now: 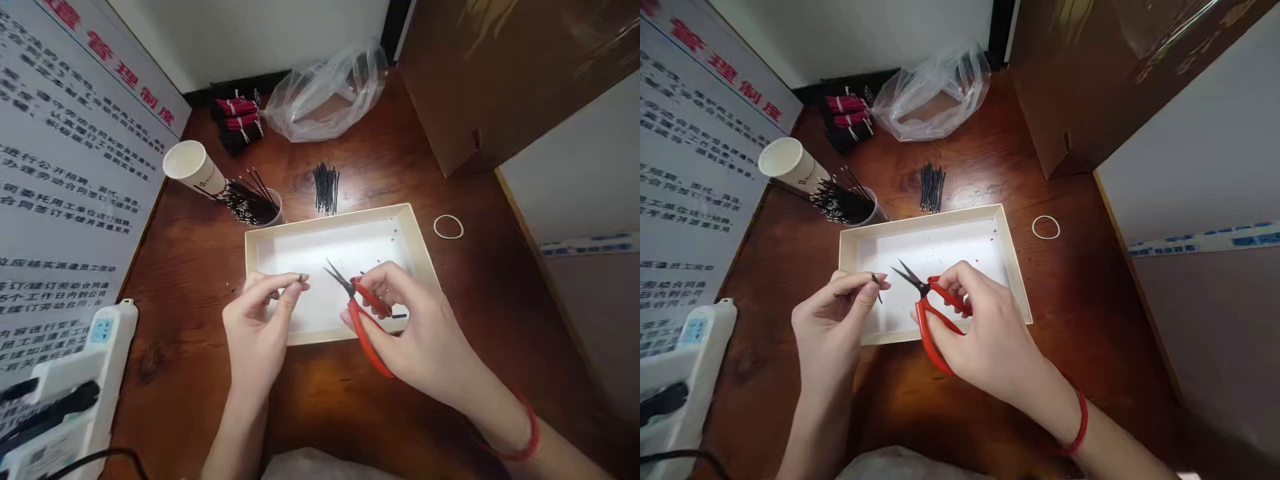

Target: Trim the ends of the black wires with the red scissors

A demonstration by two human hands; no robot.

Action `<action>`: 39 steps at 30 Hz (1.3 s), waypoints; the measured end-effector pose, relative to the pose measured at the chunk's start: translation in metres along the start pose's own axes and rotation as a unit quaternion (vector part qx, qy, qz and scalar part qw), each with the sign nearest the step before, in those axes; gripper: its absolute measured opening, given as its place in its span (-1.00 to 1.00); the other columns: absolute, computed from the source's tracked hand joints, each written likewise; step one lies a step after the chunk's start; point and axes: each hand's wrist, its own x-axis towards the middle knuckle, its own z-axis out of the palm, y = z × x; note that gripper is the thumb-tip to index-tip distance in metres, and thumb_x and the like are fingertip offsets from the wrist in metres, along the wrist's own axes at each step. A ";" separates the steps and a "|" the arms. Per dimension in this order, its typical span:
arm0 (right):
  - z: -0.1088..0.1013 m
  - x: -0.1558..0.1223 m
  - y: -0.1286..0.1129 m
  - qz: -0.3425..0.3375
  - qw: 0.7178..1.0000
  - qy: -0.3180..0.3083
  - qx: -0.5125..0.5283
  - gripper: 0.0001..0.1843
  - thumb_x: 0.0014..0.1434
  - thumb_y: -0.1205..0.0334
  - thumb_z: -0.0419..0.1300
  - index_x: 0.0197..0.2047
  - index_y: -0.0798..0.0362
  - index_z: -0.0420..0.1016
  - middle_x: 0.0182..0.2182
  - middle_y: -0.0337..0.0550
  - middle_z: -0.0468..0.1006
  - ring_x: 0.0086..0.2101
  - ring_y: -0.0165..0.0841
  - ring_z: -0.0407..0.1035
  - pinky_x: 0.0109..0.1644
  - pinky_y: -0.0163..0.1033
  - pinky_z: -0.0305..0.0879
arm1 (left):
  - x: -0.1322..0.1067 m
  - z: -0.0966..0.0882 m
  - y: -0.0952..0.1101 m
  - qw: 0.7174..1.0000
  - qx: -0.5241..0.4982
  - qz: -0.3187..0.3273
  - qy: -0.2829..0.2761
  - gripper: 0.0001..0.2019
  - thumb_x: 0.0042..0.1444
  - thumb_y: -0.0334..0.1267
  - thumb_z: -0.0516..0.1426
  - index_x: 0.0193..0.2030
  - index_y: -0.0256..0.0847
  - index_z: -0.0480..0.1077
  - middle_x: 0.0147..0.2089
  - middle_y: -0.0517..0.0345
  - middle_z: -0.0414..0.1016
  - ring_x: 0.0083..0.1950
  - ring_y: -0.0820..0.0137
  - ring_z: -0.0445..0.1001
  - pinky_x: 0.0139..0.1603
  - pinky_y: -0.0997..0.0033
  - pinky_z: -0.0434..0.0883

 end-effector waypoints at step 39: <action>0.014 0.038 -0.046 0.182 0.854 -0.228 0.430 -0.61 -0.10 0.55 0.43 -0.36 0.11 0.29 -0.46 -0.38 0.56 -0.47 -0.59 0.45 -0.34 -0.50 0.38 | -0.009 -0.015 0.037 0.889 -0.357 -0.271 -0.088 -0.84 -0.05 -0.41 0.38 -0.56 -0.14 0.57 -0.56 0.30 0.53 -0.45 0.59 0.43 -0.31 0.65 0.38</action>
